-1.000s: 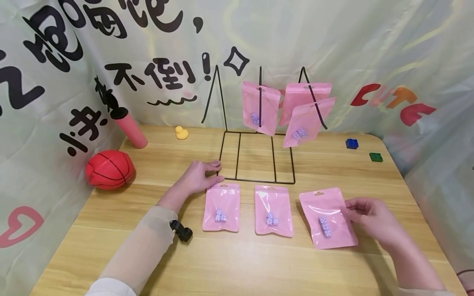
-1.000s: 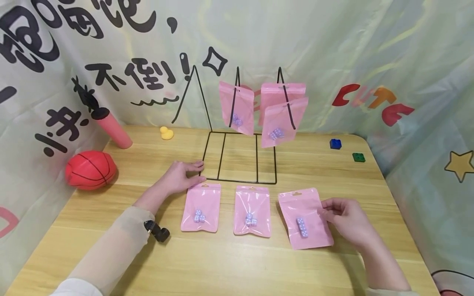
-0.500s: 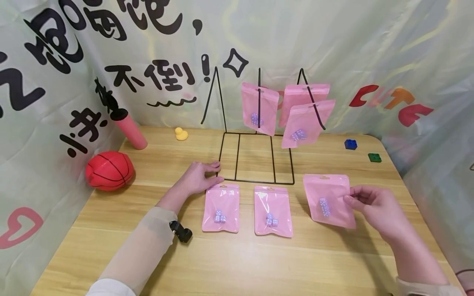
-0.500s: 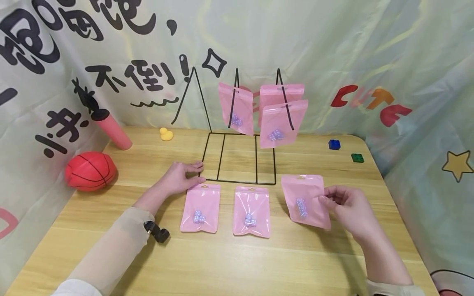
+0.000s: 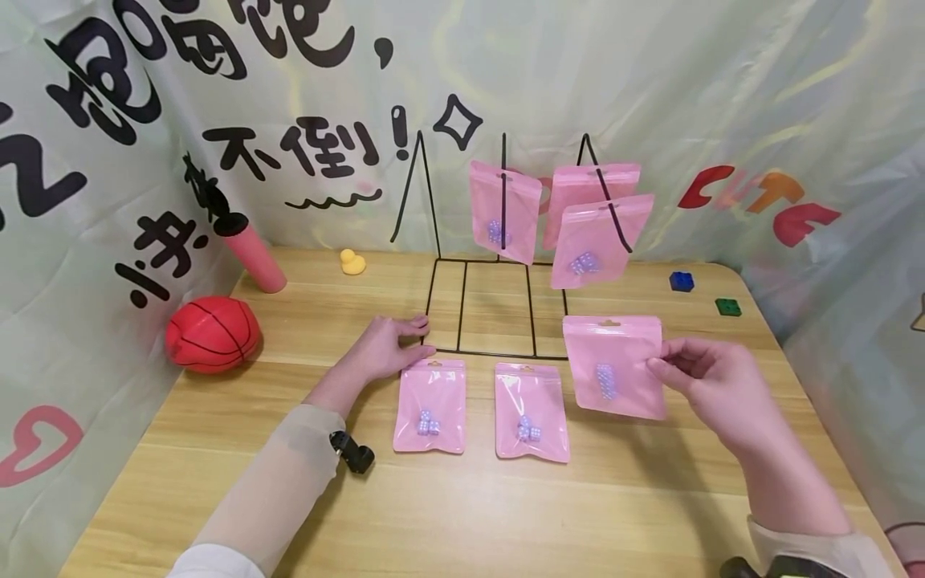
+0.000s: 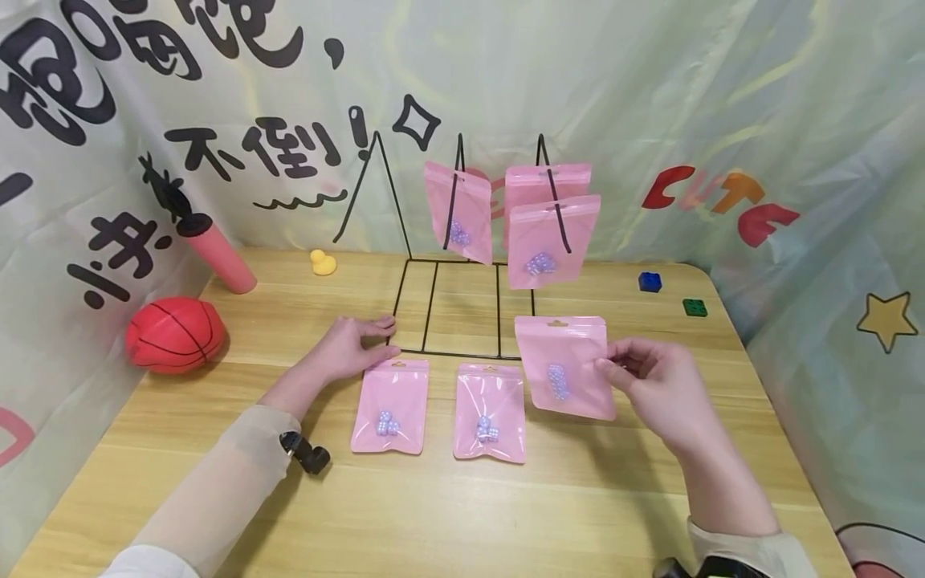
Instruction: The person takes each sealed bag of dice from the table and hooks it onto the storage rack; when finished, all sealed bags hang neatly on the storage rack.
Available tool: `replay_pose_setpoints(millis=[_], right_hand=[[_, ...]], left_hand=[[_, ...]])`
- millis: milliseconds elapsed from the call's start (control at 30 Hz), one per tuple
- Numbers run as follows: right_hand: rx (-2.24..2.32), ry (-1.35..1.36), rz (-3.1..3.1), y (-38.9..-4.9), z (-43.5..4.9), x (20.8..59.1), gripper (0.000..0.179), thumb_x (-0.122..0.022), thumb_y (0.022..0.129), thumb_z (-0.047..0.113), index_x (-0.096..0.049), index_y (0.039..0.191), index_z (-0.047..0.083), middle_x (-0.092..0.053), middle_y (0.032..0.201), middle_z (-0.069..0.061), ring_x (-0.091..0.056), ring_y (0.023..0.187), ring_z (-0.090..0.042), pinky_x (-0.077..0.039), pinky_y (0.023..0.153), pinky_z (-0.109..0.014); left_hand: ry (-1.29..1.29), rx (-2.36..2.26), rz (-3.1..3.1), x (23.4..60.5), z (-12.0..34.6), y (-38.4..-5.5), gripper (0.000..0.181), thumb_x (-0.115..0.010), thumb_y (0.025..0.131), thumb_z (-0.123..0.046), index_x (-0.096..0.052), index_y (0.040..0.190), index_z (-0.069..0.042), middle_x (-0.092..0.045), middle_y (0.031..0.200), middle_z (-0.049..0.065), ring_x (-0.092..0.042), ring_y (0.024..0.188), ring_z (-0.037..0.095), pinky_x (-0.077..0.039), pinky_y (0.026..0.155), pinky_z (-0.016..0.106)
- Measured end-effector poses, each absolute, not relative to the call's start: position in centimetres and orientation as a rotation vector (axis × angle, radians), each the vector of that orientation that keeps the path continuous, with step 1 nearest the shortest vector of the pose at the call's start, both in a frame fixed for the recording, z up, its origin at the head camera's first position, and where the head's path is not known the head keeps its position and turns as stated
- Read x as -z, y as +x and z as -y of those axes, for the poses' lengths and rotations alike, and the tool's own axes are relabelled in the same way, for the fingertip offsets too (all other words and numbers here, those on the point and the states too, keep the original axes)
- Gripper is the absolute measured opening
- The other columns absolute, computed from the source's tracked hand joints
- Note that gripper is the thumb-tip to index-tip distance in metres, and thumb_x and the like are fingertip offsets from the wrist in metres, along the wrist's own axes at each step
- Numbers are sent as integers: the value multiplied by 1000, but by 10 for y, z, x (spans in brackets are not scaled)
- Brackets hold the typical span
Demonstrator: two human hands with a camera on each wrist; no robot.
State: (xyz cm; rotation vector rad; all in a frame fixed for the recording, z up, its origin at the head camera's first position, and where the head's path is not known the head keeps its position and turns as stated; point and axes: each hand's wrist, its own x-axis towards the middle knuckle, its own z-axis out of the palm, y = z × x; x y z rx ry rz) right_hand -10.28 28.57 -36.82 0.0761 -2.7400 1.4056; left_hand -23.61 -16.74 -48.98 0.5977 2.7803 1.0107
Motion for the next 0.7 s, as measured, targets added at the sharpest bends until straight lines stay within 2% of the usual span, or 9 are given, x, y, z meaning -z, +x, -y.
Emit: replay_pose_setpoints(millis=[100,400,700], right_hand=[[-1410,124,2707,-106,-277,363,13,-76,100,9,-74,103,-3,-75,88,-5,-64,71,-14,-51,56,-23],[-1465,211,2651,-113,-253,349,11,-75,100,7,-74,104,-3,-75,89,-8,-62,70,-14,-48,54,-24],[-1569,293,2514,-120,-225,335,8,-77,97,2,-76,102,-5,-75,87,-3,-60,68,-13,-44,52,-24]], left_hand=[[595,-1022,-2774,489,168,-236,51,-82,95,-40,-71,135,-10,-58,150,0,-50,144,26,-31,123,47],[581,-998,-2774,489,166,-234,51,-81,96,-41,-70,136,-10,-57,151,-1,-48,144,26,-30,124,46],[585,-1024,-2766,488,166,-236,51,-81,96,-39,-70,135,-8,-57,150,1,-49,144,27,-35,121,44]])
